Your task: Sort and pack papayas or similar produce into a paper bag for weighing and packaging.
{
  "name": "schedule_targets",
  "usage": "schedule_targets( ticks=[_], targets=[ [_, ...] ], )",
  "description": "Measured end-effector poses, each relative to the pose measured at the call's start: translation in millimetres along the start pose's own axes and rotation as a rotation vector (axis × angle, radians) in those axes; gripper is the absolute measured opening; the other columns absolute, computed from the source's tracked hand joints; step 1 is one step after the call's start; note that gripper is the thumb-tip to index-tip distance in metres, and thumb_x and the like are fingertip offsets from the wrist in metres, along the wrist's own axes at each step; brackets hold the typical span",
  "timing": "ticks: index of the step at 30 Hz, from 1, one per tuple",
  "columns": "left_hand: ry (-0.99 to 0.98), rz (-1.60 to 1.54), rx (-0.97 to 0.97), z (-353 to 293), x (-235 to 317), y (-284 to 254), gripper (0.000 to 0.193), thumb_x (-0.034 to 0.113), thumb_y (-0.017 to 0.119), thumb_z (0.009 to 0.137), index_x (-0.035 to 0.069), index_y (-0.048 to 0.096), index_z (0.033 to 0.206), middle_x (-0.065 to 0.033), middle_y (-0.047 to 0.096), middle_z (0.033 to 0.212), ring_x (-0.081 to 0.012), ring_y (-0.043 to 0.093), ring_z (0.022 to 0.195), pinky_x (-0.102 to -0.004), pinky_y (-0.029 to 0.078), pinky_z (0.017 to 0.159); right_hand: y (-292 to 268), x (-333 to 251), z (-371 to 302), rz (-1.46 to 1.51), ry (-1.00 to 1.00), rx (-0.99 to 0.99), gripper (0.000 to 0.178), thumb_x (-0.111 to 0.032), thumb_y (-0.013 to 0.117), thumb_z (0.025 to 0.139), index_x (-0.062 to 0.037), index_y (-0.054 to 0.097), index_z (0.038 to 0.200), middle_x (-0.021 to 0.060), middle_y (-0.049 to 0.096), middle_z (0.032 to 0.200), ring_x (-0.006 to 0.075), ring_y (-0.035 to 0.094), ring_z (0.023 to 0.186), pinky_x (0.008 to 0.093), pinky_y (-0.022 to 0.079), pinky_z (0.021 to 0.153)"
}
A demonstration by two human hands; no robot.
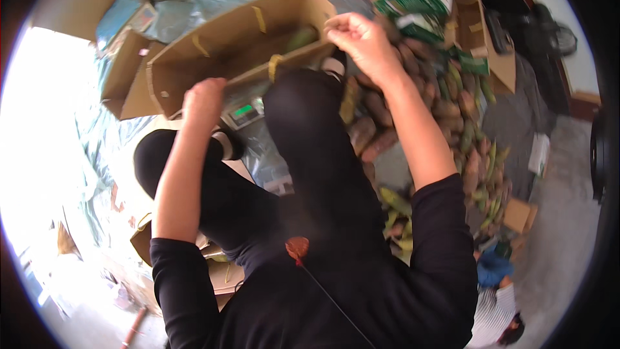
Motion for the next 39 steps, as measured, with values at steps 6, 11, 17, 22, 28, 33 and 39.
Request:
schedule_targets(
  ticks=[6, 11, 17, 22, 28, 33, 39],
  targets=[
    [-0.023, -0.082, -0.034, -0.7, -0.8, -11.9, 0.031, 0.008, 0.059, 0.078, 0.005, 0.061, 0.108, -0.0182, 0.063, 0.101, -0.0342, 0.059, 0.097, -0.0418, 0.047, 0.084, -130.7, 75.7, -141.9, -0.209, 0.378, 0.331, 0.023, -0.013, 0.065, 0.081, 0.0, 0.061, 0.1, 0.0049, 0.063, 0.085, 0.011, 0.059, 0.079, 0.0256, 0.047, 0.07],
    [-0.086, -0.162, -0.131, 0.8, 15.7, -18.8, 0.029, 0.01, 0.061, 0.078, 0.001, 0.06, 0.106, -0.0219, 0.062, 0.097, -0.0378, 0.057, 0.096, -0.0426, 0.045, 0.082, -179.2, 205.4, -310.0, -0.616, 0.672, 0.334, 0.024, -0.019, 0.064, 0.076, -0.0044, 0.063, 0.095, 0.0162, 0.065, 0.089, 0.0301, 0.063, 0.085, 0.038, 0.049, 0.076],
    [-0.073, -0.137, -0.124, 0.1, 16.5, -18.0, 0.025, 0.009, 0.059, 0.079, -0.001, 0.06, 0.102, -0.0228, 0.062, 0.095, -0.0391, 0.058, 0.092, -0.0423, 0.045, 0.078, -140.1, 260.4, -417.7, -1.065, 0.961, -0.055, 0.018, -0.016, 0.054, 0.078, -0.0051, 0.062, 0.09, 0.0201, 0.061, 0.095, 0.0375, 0.059, 0.091, 0.0444, 0.049, 0.08],
    [-0.035, -0.109, -0.095, 0.7, 16.1, -14.4, 0.025, 0.009, 0.059, 0.079, -0.002, 0.059, 0.103, -0.0233, 0.062, 0.095, -0.0389, 0.058, 0.092, -0.0421, 0.045, 0.078, -116.9, 281.9, -447.9, -1.151, 1.09, -0.173, 0.024, -0.016, 0.054, 0.08, -0.0108, 0.06, 0.102, 0.0122, 0.059, 0.106, 0.0327, 0.058, 0.1, 0.0438, 0.049, 0.08],
    [-0.088, -0.132, -0.063, -2.0, 10.0, -12.6, 0.026, 0.008, 0.058, 0.079, -0.002, 0.059, 0.103, -0.0232, 0.061, 0.095, -0.0384, 0.058, 0.092, -0.0411, 0.045, 0.079, -85.5, 282.8, -436.6, -1.336, 1.001, -0.499, 0.031, -0.014, 0.053, 0.081, -0.0166, 0.056, 0.112, 0.0026, 0.052, 0.115, 0.0235, 0.047, 0.114, 0.0429, 0.044, 0.084],
    [-0.073, -0.12, -0.037, -1.2, 16.0, -15.5, 0.024, 0.007, 0.058, 0.079, -0.001, 0.059, 0.102, -0.0224, 0.062, 0.093, -0.0375, 0.059, 0.09, -0.0407, 0.045, 0.079, -76.9, 298.7, -447.9, -1.481, 0.819, -0.669, 0.028, -0.016, 0.05, 0.084, -0.0192, 0.06, 0.11, -0.001, 0.053, 0.111, 0.0191, 0.047, 0.108, 0.0433, 0.039, 0.081],
    [-0.102, -0.157, -0.062, 1.1, 15.2, -16.2, 0.024, 0.005, 0.058, 0.078, 0.001, 0.059, 0.101, -0.0207, 0.062, 0.092, -0.037, 0.059, 0.089, -0.0409, 0.045, 0.078, -75.9, 311.3, -447.5, -1.511, 0.709, -0.682, 0.023, -0.02, 0.049, 0.085, -0.0183, 0.061, 0.105, -0.0011, 0.055, 0.106, 0.0204, 0.049, 0.104, 0.0477, 0.038, 0.083]
  ],
)
Point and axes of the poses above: each hand's wrist, its own z-axis towards the middle knuckle, its own y-axis out of the palm, x = y × z, the point moved 5 cm from there along z, towards the middle knuckle
